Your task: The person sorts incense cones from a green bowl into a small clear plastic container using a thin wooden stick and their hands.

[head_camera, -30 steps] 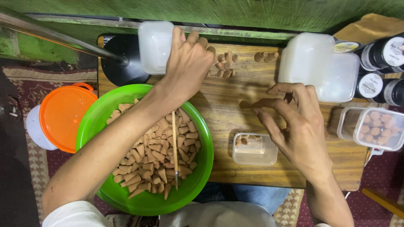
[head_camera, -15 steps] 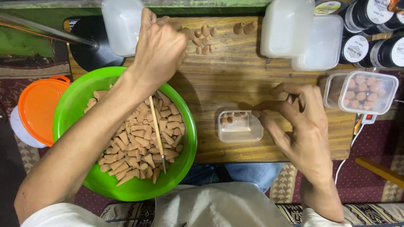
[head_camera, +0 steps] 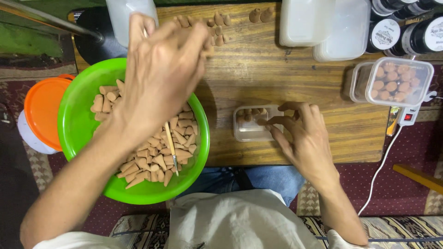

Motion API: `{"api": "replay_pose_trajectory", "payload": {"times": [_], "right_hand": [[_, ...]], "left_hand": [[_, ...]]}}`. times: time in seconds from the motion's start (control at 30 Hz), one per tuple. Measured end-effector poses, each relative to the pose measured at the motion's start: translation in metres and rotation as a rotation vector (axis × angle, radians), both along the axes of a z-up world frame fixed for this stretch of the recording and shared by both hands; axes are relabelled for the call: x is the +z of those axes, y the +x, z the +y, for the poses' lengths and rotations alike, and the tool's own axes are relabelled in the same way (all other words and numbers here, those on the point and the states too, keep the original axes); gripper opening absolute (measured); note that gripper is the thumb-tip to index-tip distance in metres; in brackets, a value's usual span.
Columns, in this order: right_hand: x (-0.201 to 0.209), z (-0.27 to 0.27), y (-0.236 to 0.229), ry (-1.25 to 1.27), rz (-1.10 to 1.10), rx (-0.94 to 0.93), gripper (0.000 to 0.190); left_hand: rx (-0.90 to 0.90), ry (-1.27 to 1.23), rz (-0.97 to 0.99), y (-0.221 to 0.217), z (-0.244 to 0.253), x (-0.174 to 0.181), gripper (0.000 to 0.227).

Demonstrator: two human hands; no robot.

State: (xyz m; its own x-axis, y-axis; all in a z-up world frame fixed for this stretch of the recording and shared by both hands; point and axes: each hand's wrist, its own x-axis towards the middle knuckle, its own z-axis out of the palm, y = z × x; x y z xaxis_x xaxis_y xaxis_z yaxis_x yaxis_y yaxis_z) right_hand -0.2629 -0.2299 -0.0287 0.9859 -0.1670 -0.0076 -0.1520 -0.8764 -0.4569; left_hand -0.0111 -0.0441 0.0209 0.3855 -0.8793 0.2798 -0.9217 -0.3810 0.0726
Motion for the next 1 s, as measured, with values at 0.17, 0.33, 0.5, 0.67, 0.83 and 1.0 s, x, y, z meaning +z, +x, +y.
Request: {"api": "replay_pose_trajectory", "payload": {"times": [0.17, 0.33, 0.5, 0.67, 0.83, 1.0], "right_hand": [[-0.017, 0.003, -0.007, -0.047, 0.020, -0.033, 0.024], [-0.024, 0.004, -0.007, -0.048, -0.033, -0.032, 0.023], [-0.033, 0.003, -0.007, -0.098, -0.193, -0.055, 0.012], [-0.046, 0.002, -0.013, -0.088, -0.154, -0.069, 0.011], [-0.036, 0.006, -0.007, -0.097, -0.186, -0.042, 0.009], [-0.030, 0.008, -0.007, -0.073, -0.145, -0.067, 0.011]], "left_hand": [[-0.049, -0.036, 0.373, -0.050, -0.002, 0.024, 0.014], [-0.095, -0.021, 0.427, -0.093, -0.009, -0.007, 0.017], [-0.170, 0.036, 0.404, -0.121, -0.020, -0.030, 0.023], [-0.247, 0.046, 0.186, -0.133, -0.028, -0.057, 0.034], [-0.283, 0.156, 0.153, -0.126, -0.031, -0.056, 0.050], [-0.306, 0.177, 0.141, -0.124, -0.036, -0.066, 0.058]]}}
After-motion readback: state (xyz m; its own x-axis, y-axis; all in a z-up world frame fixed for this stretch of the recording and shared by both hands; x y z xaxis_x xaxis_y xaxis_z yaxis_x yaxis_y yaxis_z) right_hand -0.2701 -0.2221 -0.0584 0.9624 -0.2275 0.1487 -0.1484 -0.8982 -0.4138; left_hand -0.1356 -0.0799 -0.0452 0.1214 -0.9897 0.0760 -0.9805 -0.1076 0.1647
